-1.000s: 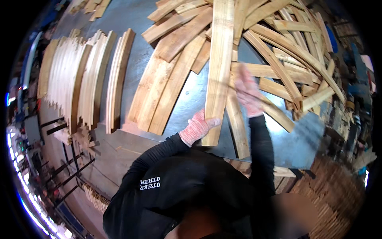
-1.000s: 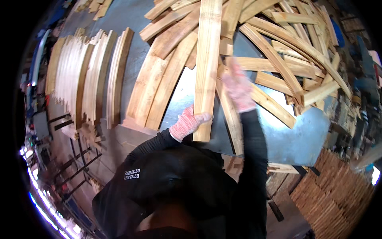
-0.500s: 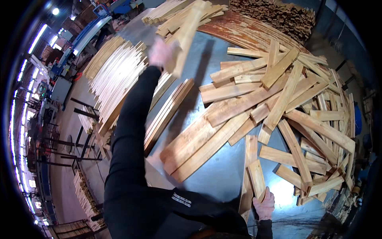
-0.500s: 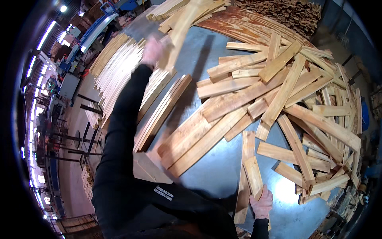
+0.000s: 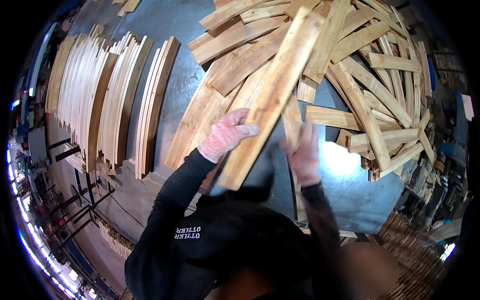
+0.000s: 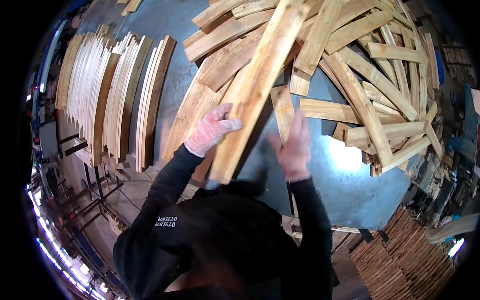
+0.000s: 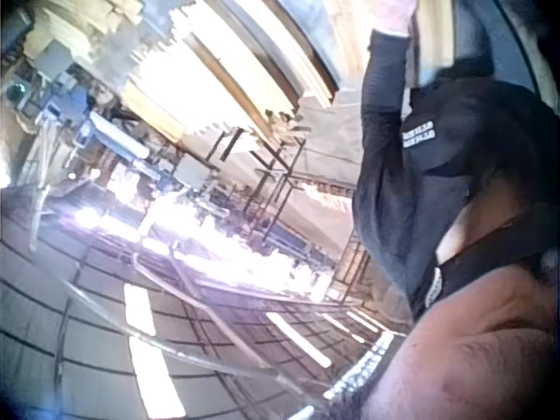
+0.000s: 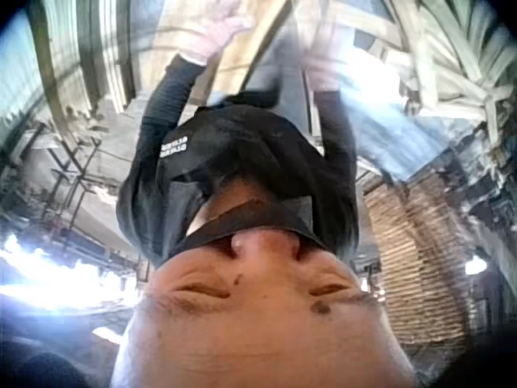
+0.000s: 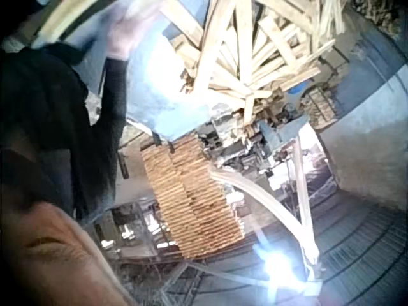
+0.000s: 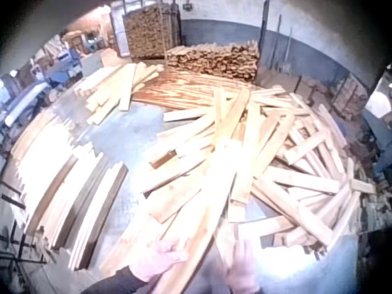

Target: The person repeatedly picks up thin wooden planks from a large pile on the floor and stacks them neatly on a metal rack. The person wears gloves and handles the planks one by one or in small groups, aligning them before placing them on the rack.

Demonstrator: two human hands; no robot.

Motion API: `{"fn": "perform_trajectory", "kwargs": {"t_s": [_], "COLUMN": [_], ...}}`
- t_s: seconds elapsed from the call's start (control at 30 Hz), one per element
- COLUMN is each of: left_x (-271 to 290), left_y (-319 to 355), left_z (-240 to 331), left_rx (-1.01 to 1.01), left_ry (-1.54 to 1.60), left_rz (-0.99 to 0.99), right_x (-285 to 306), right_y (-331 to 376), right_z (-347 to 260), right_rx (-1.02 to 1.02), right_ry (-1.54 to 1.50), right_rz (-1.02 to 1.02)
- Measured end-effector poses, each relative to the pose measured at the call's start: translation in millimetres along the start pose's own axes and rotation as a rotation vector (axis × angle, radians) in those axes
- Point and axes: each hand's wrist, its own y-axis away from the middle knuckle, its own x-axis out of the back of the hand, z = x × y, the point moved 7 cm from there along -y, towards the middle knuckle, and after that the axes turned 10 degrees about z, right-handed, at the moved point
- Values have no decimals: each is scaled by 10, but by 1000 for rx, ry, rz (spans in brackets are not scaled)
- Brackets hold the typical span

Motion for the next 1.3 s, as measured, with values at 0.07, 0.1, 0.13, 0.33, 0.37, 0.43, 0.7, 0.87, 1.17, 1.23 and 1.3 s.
{"fn": "perform_trajectory", "kwargs": {"t_s": [0.07,0.1,0.13,0.33,0.37,0.43,0.7,0.87,1.17,1.23,1.3], "left_x": [78,191,307,508,582,871,2602,2741,2611,2711,2805], "left_y": [36,116,189,860,875,951,1141,1012,1024,1012,1044], "left_z": [-413,-231,-141,-365,-518,-606,-1034,-1619,-1418,-1368,-1430], "left_rx": [-61,-51,-39,-110,-151,-194,-154,-154,243,200,151], "left_ry": [273,158,35,-126,-237,-430,-899,-233,-837,-864,-892], "left_rz": [164,176,198,541,599,698,1027,797,611,635,643], "right_x": [7,22,62,794,870,585,-2013,-2559,-1646,-1824,-1663], "right_y": [935,1453,1804,1811,1510,1087,400,553,674,722,905], "right_z": [324,570,839,693,430,128,-1733,-2588,-1199,-1093,-1042], "right_rx": [-54,-83,-109,-186,-236,-269,-343,-246,-525,-811,-886], "right_ry": [239,302,214,23,-124,-357,-1146,-286,-108,-591,-677], "right_rz": [-180,-236,-215,-297,-339,-359,-532,-500,169,-57,-26]}}
